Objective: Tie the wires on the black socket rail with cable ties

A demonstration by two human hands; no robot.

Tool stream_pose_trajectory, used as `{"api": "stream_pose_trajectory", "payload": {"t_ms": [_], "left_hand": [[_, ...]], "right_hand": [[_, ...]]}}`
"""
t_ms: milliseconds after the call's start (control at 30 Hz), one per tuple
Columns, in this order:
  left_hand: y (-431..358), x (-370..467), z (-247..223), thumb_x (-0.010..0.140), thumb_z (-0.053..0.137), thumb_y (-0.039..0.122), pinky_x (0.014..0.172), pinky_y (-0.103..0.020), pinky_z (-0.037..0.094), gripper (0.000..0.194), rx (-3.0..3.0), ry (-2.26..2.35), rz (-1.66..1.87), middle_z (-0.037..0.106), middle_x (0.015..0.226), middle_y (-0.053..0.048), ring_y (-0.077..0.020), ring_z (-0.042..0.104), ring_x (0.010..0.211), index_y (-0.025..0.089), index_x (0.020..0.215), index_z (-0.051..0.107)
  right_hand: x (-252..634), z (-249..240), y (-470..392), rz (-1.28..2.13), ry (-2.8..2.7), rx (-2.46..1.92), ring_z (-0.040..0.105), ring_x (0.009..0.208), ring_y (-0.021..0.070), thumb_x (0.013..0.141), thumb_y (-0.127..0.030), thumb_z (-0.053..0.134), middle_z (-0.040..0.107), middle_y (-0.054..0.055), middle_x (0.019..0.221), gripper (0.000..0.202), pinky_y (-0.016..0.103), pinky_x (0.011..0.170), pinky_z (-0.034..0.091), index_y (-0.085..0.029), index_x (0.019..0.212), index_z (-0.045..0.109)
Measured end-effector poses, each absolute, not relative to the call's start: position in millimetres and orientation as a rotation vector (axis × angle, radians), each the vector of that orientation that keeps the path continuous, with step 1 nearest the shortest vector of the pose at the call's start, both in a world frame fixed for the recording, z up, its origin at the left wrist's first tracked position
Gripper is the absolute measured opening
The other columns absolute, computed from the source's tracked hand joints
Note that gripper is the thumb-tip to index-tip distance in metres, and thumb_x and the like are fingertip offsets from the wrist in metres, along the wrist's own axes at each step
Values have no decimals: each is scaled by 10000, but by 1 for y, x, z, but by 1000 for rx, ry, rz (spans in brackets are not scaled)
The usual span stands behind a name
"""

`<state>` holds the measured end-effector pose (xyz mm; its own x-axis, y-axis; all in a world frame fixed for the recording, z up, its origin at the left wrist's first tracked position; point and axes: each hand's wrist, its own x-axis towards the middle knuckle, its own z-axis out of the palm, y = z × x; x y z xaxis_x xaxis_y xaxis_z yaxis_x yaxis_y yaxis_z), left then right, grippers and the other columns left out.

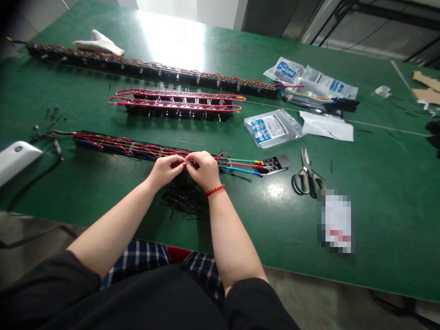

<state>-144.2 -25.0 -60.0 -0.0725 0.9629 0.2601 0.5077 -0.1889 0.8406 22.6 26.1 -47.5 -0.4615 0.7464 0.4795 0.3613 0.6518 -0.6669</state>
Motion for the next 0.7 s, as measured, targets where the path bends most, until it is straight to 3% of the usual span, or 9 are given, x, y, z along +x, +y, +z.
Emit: {"api": "stream_pose_trajectory", "payload": {"t_ms": [533, 700], "left_hand": [[-26, -145, -60, 845, 646, 301, 701, -259, 542, 162, 1661, 1552, 1204, 776, 865, -29, -163, 703, 759, 189, 900, 750], [-25, -146, -60, 836, 644, 292, 719, -265, 541, 151, 1676, 1574, 1190, 775, 865, -32, -166, 702, 762, 186, 881, 741]], "right_hand": [[23, -46, 25, 601, -2098, -879, 633, 788, 196, 841, -166, 619, 736, 23, 843, 92, 348, 787, 517, -227, 858, 685], [23, -47, 24, 636, -2081, -909, 653, 817, 199, 823, -124, 581, 746, 22, 895, 192, 350, 803, 534, -240, 939, 681]]}}
